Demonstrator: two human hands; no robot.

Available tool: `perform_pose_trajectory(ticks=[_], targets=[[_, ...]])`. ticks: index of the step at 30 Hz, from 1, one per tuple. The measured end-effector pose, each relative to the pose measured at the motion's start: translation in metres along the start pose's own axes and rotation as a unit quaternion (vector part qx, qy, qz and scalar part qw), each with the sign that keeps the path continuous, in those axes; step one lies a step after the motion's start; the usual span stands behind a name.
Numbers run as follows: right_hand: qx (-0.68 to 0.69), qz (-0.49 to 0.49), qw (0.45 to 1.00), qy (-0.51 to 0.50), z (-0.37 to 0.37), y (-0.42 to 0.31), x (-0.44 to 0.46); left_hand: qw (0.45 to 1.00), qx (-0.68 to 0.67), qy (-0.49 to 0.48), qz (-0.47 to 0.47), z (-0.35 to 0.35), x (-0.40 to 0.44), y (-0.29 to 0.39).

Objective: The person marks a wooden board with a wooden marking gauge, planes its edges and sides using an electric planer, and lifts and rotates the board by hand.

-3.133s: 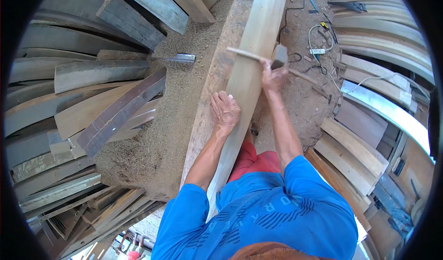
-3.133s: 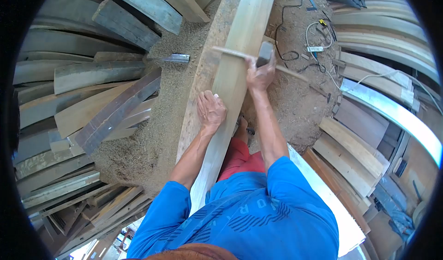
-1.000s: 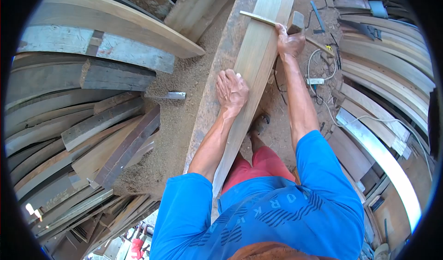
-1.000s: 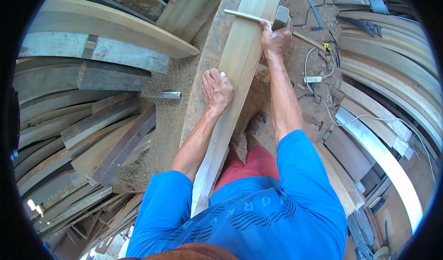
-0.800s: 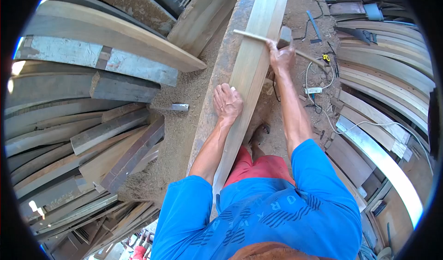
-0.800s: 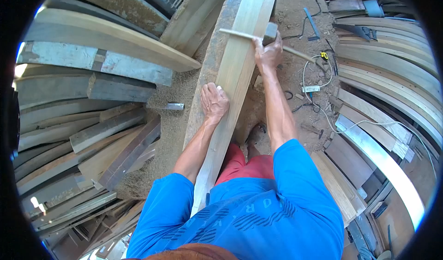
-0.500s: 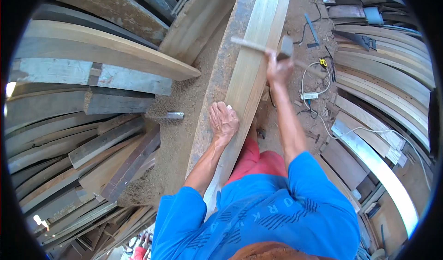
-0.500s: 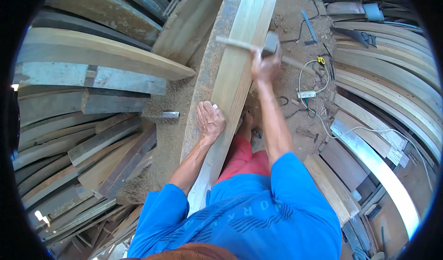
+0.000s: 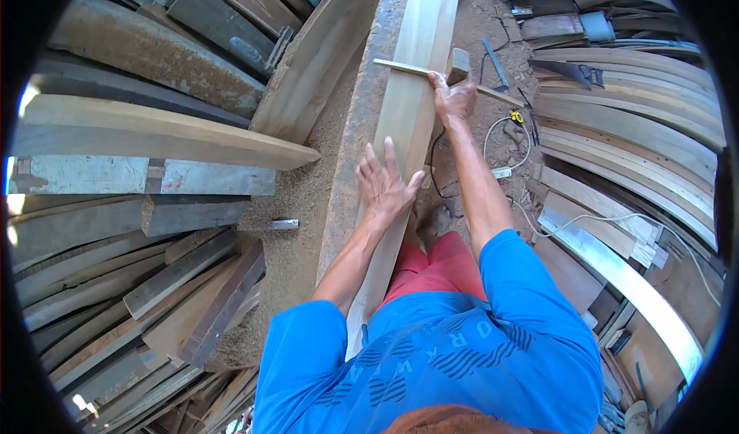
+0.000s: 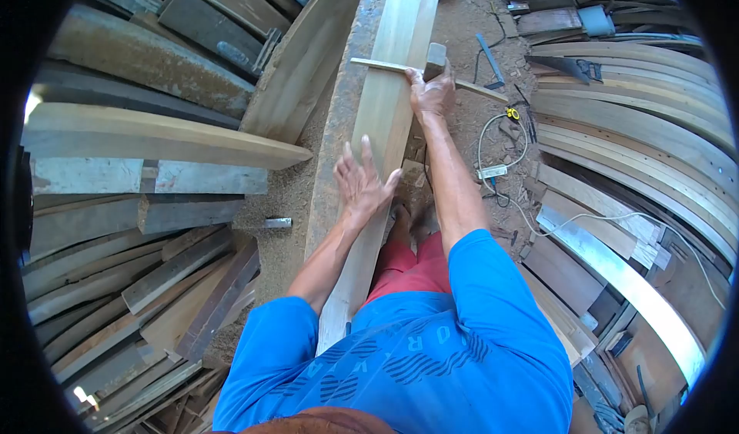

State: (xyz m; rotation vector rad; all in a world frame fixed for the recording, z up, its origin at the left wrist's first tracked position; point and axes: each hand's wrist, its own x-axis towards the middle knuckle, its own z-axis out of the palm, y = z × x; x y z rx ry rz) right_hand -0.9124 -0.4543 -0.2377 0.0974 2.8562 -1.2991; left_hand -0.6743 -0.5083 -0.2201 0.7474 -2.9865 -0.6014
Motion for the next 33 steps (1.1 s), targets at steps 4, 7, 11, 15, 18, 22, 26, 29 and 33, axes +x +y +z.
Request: perform_pose_trajectory(ticks=[4, 7, 11, 15, 18, 22, 26, 29, 33], targets=[[0.023, -0.031, 0.999, 0.0, 0.001, 0.004, 0.004, 0.996, 0.002, -0.033, -0.081, 0.004, 0.042, 0.034], [0.031, -0.042, 0.998, -0.033, -0.009, 0.007, -0.003, 0.996, -0.015, -0.013, -0.084, 0.005, 0.035, 0.036], [0.049, -0.034, 0.998, -0.033, -0.033, 0.017, -0.051, 0.997, -0.042, -0.002, -0.06, 0.011, 0.017, 0.033], [0.116, -0.113, 0.986, 0.035, -0.011, 0.033, -0.036, 0.999, -0.022, 0.007, -0.046, 0.007, 0.018, 0.031], [0.083, -0.091, 0.991, 0.046, 0.008, 0.015, 0.035, 0.999, -0.017, 0.007, -0.048, 0.011, 0.02, 0.029], [0.011, -0.125, 0.985, 0.117, 0.02, 0.019, 0.068, 0.999, -0.015, 0.0, -0.044, 0.007, 0.022, 0.031], [0.002, -0.08, 0.996, 0.049, 0.005, 0.022, 0.065, 0.998, -0.025, 0.019, -0.057, 0.01, 0.017, 0.03], [-0.04, -0.098, 0.993, 0.049, 0.004, 0.037, 0.058, 0.995, -0.056, 0.05, -0.065, 0.014, 0.047, 0.022], [0.008, -0.09, 0.995, 0.035, -0.001, 0.033, 0.031, 0.991, -0.057, 0.099, -0.076, 0.032, 0.131, 0.032]])
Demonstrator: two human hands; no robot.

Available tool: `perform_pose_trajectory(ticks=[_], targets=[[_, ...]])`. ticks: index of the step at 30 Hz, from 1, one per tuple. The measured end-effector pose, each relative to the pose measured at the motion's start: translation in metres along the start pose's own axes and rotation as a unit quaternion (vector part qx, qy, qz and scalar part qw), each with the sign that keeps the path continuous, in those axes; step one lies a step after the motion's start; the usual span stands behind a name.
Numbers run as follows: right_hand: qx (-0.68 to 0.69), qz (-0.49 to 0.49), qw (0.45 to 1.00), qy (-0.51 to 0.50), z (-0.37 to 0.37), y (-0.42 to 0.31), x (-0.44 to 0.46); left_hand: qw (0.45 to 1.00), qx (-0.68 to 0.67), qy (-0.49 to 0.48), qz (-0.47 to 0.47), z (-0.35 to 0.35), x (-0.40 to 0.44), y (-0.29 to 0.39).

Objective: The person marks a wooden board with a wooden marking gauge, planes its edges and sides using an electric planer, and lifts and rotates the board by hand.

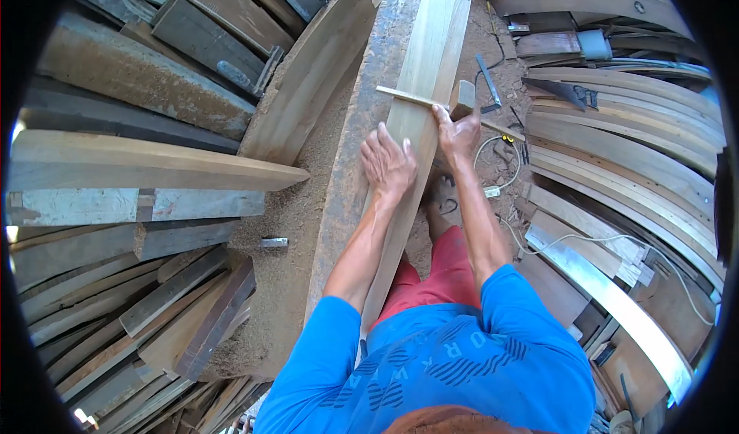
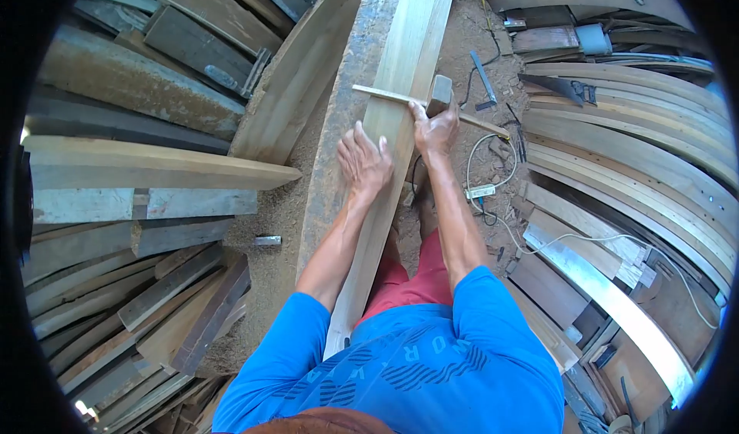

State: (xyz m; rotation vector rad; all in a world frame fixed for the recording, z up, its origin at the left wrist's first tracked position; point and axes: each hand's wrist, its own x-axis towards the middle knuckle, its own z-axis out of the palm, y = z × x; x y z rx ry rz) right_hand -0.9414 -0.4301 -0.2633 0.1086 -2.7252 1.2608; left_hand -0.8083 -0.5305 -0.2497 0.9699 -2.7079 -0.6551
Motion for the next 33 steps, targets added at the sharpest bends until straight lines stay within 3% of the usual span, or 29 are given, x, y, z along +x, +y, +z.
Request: perform_pose_trajectory(ticks=[1, 4, 6, 8, 12, 15, 18, 20, 25, 26, 29, 31, 33], targets=[[0.035, -0.02, 0.998, 0.052, 0.005, -0.01, 0.005, 1.0, -0.002, 0.007, -0.003, 0.005, 0.019, 0.009], [0.102, -0.098, 0.986, 0.084, 0.036, 0.015, 0.056, 0.997, 0.033, -0.029, -0.056, 0.017, 0.038, 0.027], [-0.003, 0.012, 0.997, 0.077, 0.05, -0.006, 0.113, 0.997, 0.043, -0.038, -0.054, 0.017, 0.042, 0.028], [-0.018, 0.032, 0.999, 0.034, 0.062, -0.004, 0.167, 0.996, 0.055, -0.039, -0.054, 0.015, 0.039, 0.028], [-0.042, -0.004, 0.996, 0.078, 0.072, 0.012, 0.192, 0.998, 0.047, -0.02, -0.046, 0.017, 0.042, 0.03], [-0.009, 0.025, 1.0, 0.018, 0.056, 0.005, 0.193, 0.998, 0.045, -0.013, -0.041, 0.018, 0.04, 0.029], [0.13, -0.003, 0.989, -0.068, 0.038, 0.013, 0.18, 0.998, 0.044, -0.018, -0.051, 0.018, 0.045, 0.03], [0.059, 0.005, 0.988, -0.142, 0.013, 0.002, 0.14, 0.997, 0.04, -0.022, -0.06, 0.017, 0.045, 0.031], [0.093, -0.013, 0.994, -0.05, -0.006, -0.017, 0.028, 0.997, 0.039, -0.019, -0.056, 0.018, 0.044, 0.028], [0.073, -0.042, 0.996, -0.034, -0.005, -0.017, 0.026, 0.997, 0.041, -0.018, -0.056, 0.019, 0.045, 0.028], [0.161, 0.023, 0.987, -0.013, 0.028, 0.003, 0.064, 0.997, 0.049, -0.015, -0.055, 0.019, 0.044, 0.026], [0.098, 0.039, 0.994, -0.009, 0.042, 0.015, 0.085, 0.997, 0.052, -0.016, -0.048, 0.017, 0.042, 0.027], [0.057, -0.009, 0.998, 0.018, 0.039, 0.013, 0.095, 0.998, 0.05, -0.012, -0.047, 0.019, 0.041, 0.028]])
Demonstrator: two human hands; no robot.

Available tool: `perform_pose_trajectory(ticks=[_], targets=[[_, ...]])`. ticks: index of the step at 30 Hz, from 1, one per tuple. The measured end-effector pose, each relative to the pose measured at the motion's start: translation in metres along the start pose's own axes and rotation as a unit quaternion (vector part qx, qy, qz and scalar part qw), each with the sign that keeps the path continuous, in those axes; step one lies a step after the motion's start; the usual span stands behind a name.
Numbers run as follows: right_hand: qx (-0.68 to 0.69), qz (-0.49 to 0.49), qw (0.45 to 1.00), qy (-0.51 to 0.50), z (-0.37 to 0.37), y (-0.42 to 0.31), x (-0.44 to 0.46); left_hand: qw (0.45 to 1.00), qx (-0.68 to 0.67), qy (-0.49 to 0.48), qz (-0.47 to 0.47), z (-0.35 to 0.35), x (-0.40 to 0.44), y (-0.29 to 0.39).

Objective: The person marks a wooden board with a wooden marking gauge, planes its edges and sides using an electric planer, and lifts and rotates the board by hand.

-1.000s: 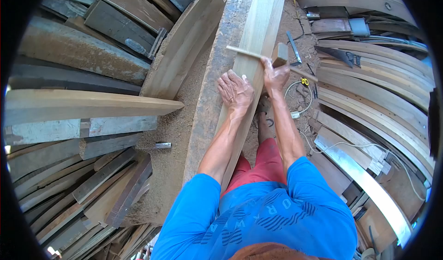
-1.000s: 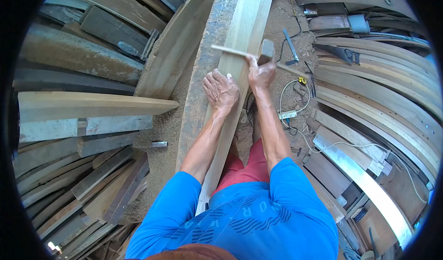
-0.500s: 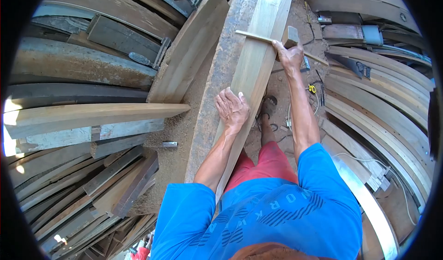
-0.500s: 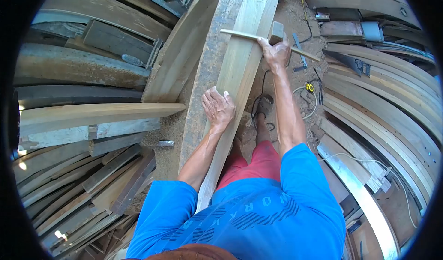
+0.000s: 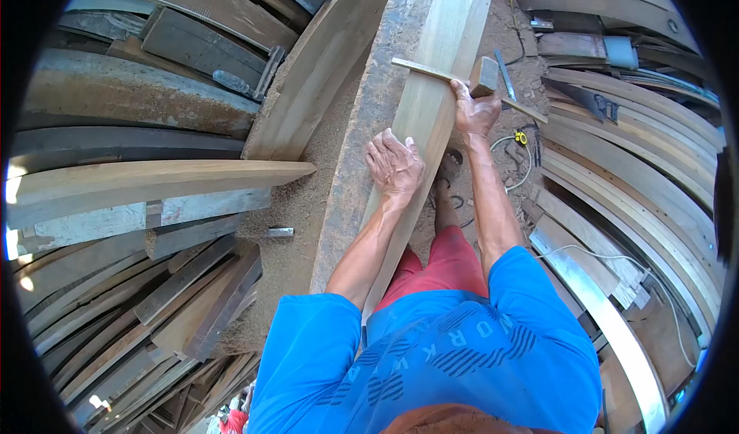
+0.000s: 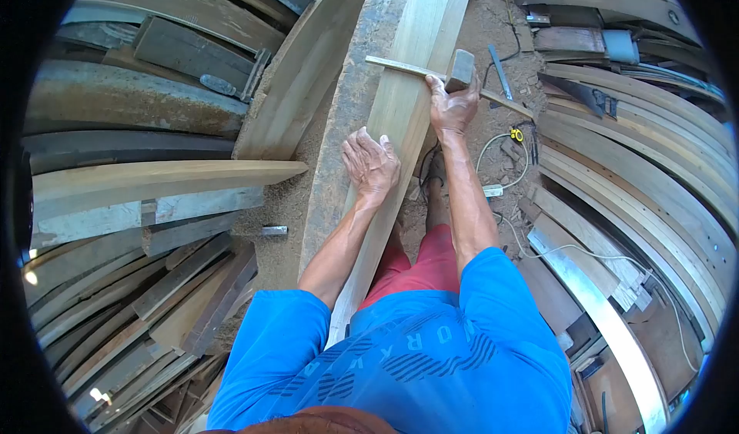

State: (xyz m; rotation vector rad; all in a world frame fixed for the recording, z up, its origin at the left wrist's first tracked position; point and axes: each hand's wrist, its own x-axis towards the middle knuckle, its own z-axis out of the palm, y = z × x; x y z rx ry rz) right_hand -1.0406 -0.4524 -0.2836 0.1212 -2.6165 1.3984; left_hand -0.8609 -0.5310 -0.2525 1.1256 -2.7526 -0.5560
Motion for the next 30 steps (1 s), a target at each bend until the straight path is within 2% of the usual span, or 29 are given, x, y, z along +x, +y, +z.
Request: perform_pose_trajectory(ticks=[4, 7, 10, 12, 14, 18, 22, 26, 29, 30], targets=[[0.025, 0.059, 0.995, -0.08, -0.022, -0.026, -0.005, 1.0, 0.0, -0.014, -0.005, -0.003, 0.003, -0.001], [0.007, 0.031, 0.998, -0.05, -0.034, -0.041, -0.03, 1.0, -0.015, -0.02, 0.005, 0.004, 0.029, 0.005], [0.002, 0.045, 0.998, -0.041, -0.025, -0.036, -0.022, 1.0, -0.022, -0.018, 0.009, 0.012, 0.075, 0.031], [0.009, -0.029, 0.999, 0.017, 0.0, -0.01, 0.019, 1.0, -0.006, 0.006, 0.001, 0.017, 0.087, 0.046], [-0.006, -0.06, 0.997, 0.041, 0.03, 0.013, 0.074, 1.0, 0.013, 0.013, -0.001, 0.022, 0.092, 0.05], [-0.069, -0.043, 0.993, 0.088, 0.058, 0.007, 0.157, 1.0, 0.005, 0.003, -0.016, 0.018, 0.096, 0.055], [-0.049, 0.063, 0.997, -0.015, 0.047, -0.005, 0.169, 1.0, 0.011, 0.003, -0.009, 0.017, 0.097, 0.057], [-0.053, -0.016, 0.997, 0.053, 0.047, -0.007, 0.161, 0.999, 0.032, 0.003, -0.004, 0.021, 0.096, 0.055], [-0.056, -0.031, 0.996, 0.067, 0.065, -0.003, 0.198, 1.0, 0.028, -0.004, -0.001, 0.019, 0.097, 0.055], [-0.064, 0.042, 0.997, 0.008, 0.063, -0.015, 0.217, 1.0, 0.02, -0.003, 0.0, 0.017, 0.098, 0.057]])
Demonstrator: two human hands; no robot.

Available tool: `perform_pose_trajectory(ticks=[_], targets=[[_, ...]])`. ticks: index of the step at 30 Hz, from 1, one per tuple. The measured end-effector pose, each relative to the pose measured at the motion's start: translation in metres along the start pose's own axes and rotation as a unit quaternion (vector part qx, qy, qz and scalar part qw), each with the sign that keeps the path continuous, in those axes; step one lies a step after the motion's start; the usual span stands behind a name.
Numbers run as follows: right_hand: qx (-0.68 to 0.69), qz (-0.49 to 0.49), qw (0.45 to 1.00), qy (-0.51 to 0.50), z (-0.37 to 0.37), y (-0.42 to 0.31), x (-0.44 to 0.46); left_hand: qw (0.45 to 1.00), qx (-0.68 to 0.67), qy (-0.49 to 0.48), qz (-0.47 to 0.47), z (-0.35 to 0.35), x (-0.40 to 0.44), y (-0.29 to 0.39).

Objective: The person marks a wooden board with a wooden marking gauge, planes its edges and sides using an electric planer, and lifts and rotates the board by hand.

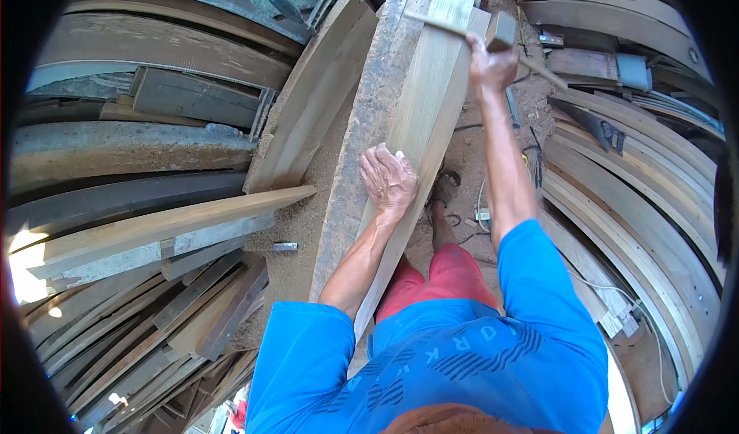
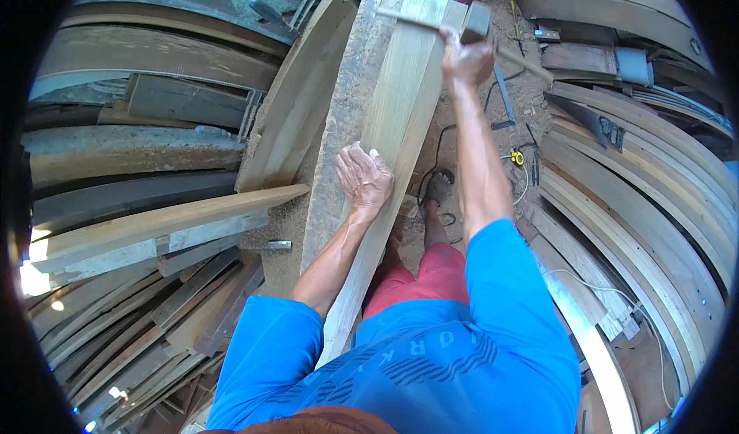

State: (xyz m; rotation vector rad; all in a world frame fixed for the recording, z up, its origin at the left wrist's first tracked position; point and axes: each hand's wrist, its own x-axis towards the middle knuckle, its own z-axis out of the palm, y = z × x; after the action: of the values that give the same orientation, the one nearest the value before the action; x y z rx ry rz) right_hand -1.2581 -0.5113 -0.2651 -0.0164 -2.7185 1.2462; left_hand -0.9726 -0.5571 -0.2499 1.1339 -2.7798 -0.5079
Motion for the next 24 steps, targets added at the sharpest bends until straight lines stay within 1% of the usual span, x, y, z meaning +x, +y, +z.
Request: perform_pose_trajectory(ticks=[1, 2, 5, 6, 9, 10, 11, 13, 14, 15, 17, 18, 21, 22, 23, 24], targets=[[-0.012, 0.07, 0.996, -0.061, -0.003, -0.01, 0.014, 1.0, 0.001, -0.006, 0.0, 0.0, -0.004, -0.001], [-0.026, -0.002, 1.0, -0.009, 0.008, 0.003, 0.028, 1.0, 0.0, 0.0, 0.002, 0.002, -0.001, -0.002], [-0.042, 0.029, 0.998, -0.032, 0.01, 0.005, 0.04, 1.0, 0.001, -0.004, 0.003, 0.004, -0.002, -0.003], [-0.021, 0.015, 0.999, -0.025, 0.005, 0.001, 0.038, 1.0, 0.002, -0.009, 0.0, 0.003, 0.0, -0.002], [-0.023, -0.054, 0.998, 0.016, 0.011, 0.017, 0.035, 1.0, 0.01, -0.013, -0.001, 0.007, -0.002, -0.004], [-0.048, -0.009, 0.999, -0.006, 0.005, -0.002, 0.037, 1.0, 0.006, -0.009, 0.001, 0.007, 0.001, -0.004], [-0.018, 0.001, 0.999, -0.051, 0.027, 0.033, 0.055, 1.0, 0.003, -0.007, 0.002, 0.006, 0.001, -0.003], [-0.001, 0.047, 0.997, -0.06, 0.021, -0.003, 0.076, 1.0, 0.006, 0.003, 0.006, 0.005, 0.002, -0.004], [-0.048, 0.031, 0.998, 0.001, 0.022, -0.01, 0.083, 1.0, 0.01, 0.006, 0.009, 0.005, -0.002, -0.005], [-0.059, 0.032, 0.998, -0.007, 0.021, -0.011, 0.089, 1.0, 0.01, 0.016, 0.015, 0.007, -0.001, -0.003], [-0.081, 0.036, 0.996, -0.026, 0.023, 0.0, 0.089, 1.0, 0.004, 0.003, 0.012, 0.005, -0.001, -0.003], [-0.032, -0.001, 0.999, -0.017, 0.018, 0.0, 0.082, 1.0, 0.004, -0.006, 0.01, 0.004, 0.001, -0.003], [-0.056, 0.014, 0.998, -0.038, 0.019, 0.005, 0.077, 1.0, 0.016, 0.009, 0.011, 0.008, 0.0, -0.005], [-0.046, 0.011, 0.998, -0.043, 0.019, -0.001, 0.083, 1.0, 0.013, 0.003, 0.01, 0.009, -0.002, -0.005], [-0.042, -0.013, 0.998, -0.033, 0.025, 0.004, 0.096, 1.0, 0.009, -0.001, 0.009, 0.008, -0.004, -0.005], [-0.073, -0.004, 0.996, -0.047, 0.03, 0.0, 0.113, 1.0, 0.005, 0.003, 0.011, 0.008, 0.0, -0.005]])
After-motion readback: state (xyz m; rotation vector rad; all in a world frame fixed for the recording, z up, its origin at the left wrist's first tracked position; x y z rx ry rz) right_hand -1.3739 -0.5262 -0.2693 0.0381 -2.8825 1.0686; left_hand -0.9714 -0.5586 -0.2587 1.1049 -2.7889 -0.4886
